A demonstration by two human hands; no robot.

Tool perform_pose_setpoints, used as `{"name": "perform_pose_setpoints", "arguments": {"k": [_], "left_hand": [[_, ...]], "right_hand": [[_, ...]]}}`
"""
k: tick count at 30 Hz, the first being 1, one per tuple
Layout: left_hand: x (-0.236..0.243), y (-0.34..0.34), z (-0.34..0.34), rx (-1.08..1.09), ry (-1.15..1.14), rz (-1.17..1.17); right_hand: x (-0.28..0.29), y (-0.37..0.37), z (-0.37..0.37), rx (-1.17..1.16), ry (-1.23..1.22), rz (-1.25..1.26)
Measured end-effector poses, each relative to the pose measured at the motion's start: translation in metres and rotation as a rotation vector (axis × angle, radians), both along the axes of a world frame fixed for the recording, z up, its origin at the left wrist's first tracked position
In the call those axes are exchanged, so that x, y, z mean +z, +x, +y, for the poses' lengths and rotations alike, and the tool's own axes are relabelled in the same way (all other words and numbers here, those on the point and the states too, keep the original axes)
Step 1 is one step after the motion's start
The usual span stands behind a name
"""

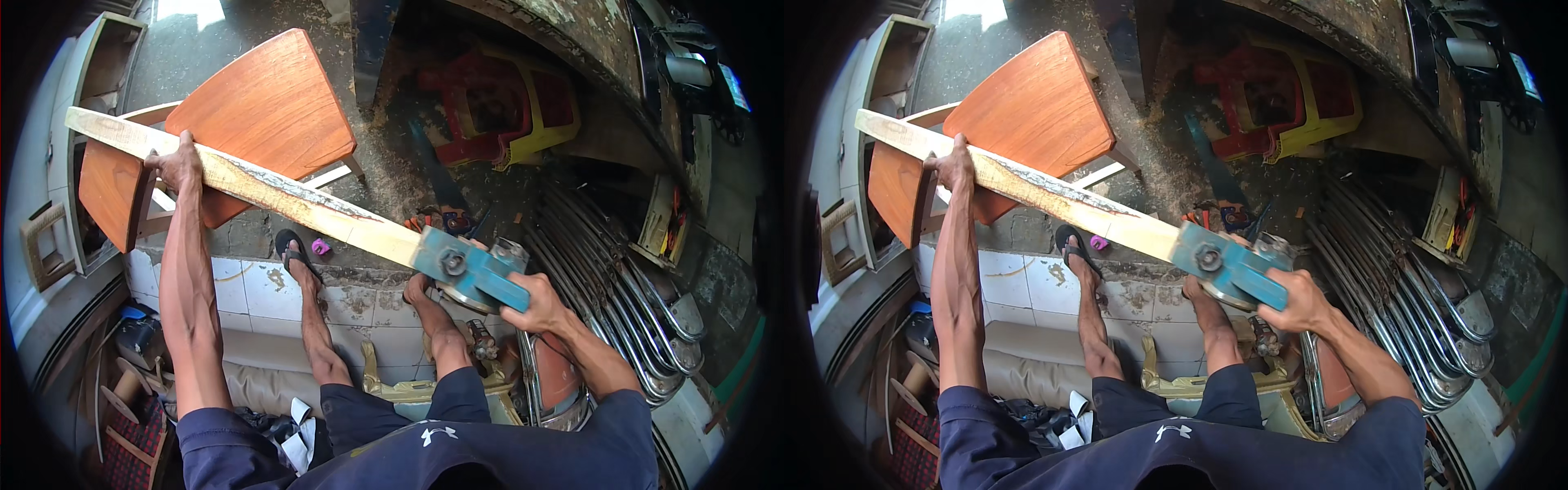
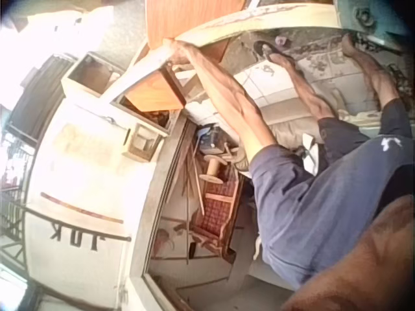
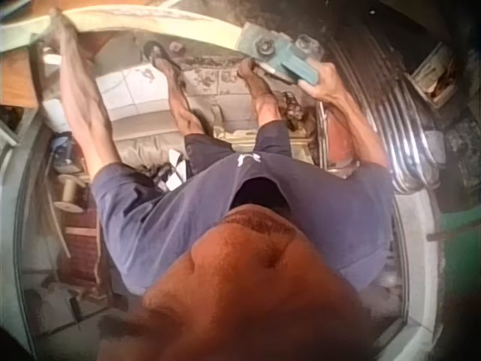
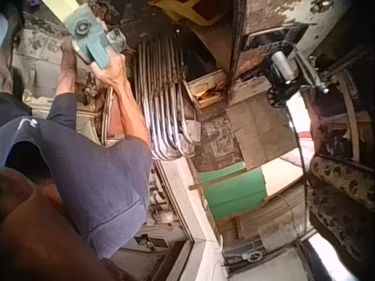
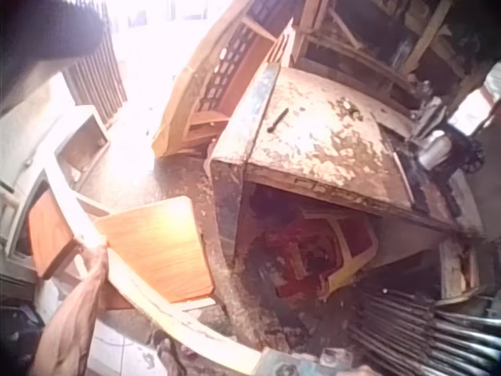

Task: The person measures a wooden board with a tape measure, marks it with a pencil using a square ruler, saws the board by hand, planes it with an electric planer, and then hammers small wooden blocks into a wooden stool frame.

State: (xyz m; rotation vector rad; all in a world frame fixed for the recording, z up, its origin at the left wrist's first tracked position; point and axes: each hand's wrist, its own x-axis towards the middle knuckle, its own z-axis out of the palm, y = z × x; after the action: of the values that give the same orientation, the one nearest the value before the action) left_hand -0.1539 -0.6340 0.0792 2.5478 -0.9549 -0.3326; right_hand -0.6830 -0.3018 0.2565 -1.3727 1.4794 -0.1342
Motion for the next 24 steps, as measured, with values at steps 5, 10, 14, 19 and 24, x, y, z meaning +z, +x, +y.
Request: {"name": "perform_pose_setpoints", "arguments": {"k": [5, 10, 14, 19, 24], "left_hand": [[0.007, 0.008, -0.001, -0.028, -0.021, -0.019], [-0.013, -0.015, -0.004, -0.053, -0.014, 0.014], [-0.008, -0.015, -0.003, -0.056, -0.002, 0.009], [0.011, 0.008, 0.001, -0.028, -0.006, 0.021], [0.002, 0.002, 0.002, -0.047, -0.011, -0.008]], "right_hand": [[0.009, -0.024, 0.022, 0.03, -0.03, 0.041], [-0.01, 0.052, -0.036, -0.014, -0.126, -0.018], [-0.022, 0.125, -0.097, -0.01, -0.218, -0.061], [-0.017, 0.16, -0.146, 0.037, -0.109, -0.076], [-0.001, 0.069, -0.06, -0.046, 0.009, -0.05]]}}
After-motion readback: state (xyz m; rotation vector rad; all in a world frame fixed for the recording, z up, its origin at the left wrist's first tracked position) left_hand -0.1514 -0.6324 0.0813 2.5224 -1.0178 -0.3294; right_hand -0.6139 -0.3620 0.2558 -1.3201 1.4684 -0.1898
